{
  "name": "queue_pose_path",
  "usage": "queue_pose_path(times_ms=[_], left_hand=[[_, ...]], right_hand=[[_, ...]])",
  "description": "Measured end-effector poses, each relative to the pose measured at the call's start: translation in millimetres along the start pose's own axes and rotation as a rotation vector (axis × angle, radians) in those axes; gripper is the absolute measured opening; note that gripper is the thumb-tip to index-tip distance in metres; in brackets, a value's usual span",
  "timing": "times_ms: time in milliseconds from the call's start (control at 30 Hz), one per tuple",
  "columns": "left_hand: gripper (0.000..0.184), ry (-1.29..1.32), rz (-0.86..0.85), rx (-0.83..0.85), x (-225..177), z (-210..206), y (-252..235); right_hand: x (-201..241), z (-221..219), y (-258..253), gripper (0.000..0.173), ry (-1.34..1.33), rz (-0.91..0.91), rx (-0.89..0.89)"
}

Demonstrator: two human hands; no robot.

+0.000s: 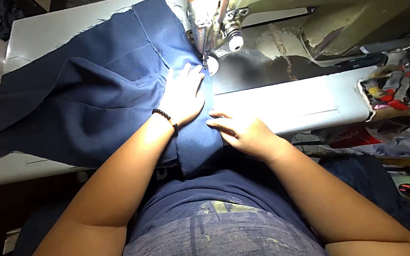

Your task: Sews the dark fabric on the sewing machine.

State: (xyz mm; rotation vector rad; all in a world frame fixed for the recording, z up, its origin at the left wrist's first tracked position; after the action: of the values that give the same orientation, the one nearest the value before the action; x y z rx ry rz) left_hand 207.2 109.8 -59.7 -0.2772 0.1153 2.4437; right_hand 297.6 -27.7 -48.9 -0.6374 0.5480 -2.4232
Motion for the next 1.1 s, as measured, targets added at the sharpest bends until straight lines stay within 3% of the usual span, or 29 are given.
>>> queue_pose_path(times_ms=[1100], left_hand=[[0.058, -0.005, 0.02, 0.028, 1.6, -1.0, -7.5]], right_hand=[[-11.0, -1.1, -1.6, 0.029, -0.083, -0.058, -0.007]])
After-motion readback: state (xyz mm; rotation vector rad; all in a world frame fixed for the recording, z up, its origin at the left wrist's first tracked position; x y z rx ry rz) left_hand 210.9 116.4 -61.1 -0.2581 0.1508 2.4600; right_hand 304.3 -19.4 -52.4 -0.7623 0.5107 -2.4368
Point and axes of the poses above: each hand's wrist, its own y-axis away from the middle knuckle, its own z-axis out of the back of the hand, x = y × z, the point moved 7 cm from there along -y, towards the middle knuckle, and after that the axes turned 9 degrees about z, right-handed, at the moved point
